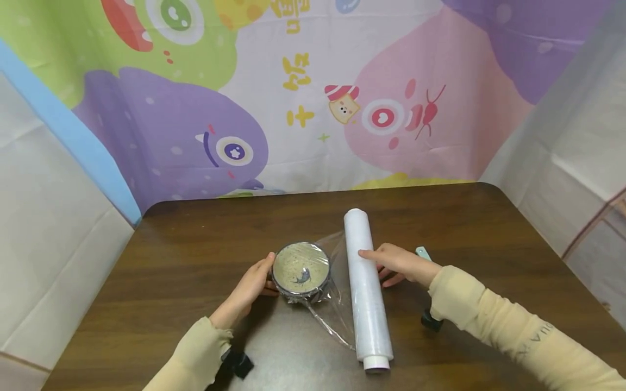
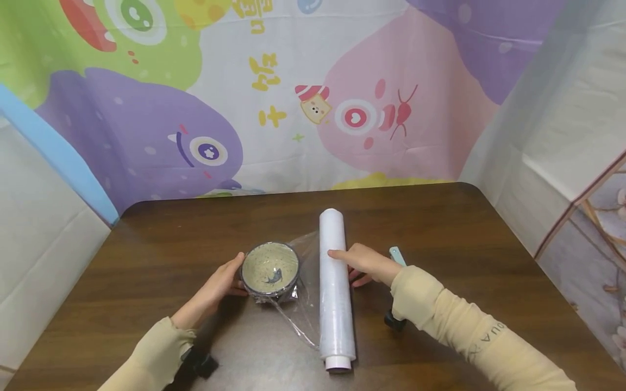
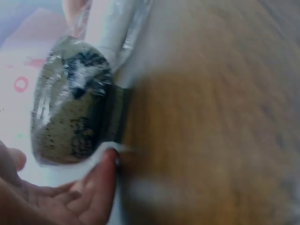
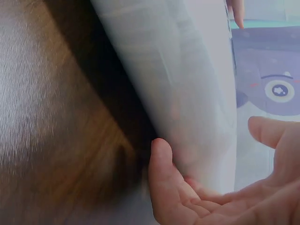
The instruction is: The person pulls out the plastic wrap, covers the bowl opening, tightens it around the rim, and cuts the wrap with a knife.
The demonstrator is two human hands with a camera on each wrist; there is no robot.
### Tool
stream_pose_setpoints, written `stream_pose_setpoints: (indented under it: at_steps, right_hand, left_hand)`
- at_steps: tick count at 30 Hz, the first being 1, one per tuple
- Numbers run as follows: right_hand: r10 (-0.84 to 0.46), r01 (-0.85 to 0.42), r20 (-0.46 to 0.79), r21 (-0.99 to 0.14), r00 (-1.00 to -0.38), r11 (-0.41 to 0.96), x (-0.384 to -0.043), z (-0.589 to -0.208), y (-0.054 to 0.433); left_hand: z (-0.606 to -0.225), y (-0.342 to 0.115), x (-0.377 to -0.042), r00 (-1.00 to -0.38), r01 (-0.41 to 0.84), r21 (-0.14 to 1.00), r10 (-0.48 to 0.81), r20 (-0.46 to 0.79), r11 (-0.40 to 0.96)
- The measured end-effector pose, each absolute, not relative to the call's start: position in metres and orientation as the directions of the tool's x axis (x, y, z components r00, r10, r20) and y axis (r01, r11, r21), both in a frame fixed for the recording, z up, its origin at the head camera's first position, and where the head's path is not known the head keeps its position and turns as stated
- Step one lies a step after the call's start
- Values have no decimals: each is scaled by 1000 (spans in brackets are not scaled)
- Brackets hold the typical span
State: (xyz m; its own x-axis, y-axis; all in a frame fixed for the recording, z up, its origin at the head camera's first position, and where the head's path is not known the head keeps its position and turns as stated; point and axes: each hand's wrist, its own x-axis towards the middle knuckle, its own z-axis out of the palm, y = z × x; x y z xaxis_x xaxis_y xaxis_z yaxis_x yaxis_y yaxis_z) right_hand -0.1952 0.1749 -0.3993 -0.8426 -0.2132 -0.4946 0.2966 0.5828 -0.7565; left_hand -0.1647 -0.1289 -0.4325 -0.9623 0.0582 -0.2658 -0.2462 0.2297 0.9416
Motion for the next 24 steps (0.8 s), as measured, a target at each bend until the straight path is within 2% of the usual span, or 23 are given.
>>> stream_pose_setpoints:
  at_steps: [4, 10, 19, 24]
  right_hand:
    - [-192, 231, -436, -742, -879, 629, -197, -401, 181]
    - [-191, 62, -282, -693, -940, 719, -198, -401, 190]
    - [-199, 11, -218, -700, -956, 714, -203, -395, 215]
    - [-167, -26, -169, -624, -971, 781, -203, -396, 228]
  left_hand:
    - [-429, -126, -162, -976, -207, 919, 0, -220, 336]
    - [-425, -119, -156, -997, -45, 792, -78, 3, 609]
    - [-398, -103, -147, -966, 209, 637, 56, 251, 742]
    - [-384, -93, -150, -955, 276, 615, 141, 260, 739]
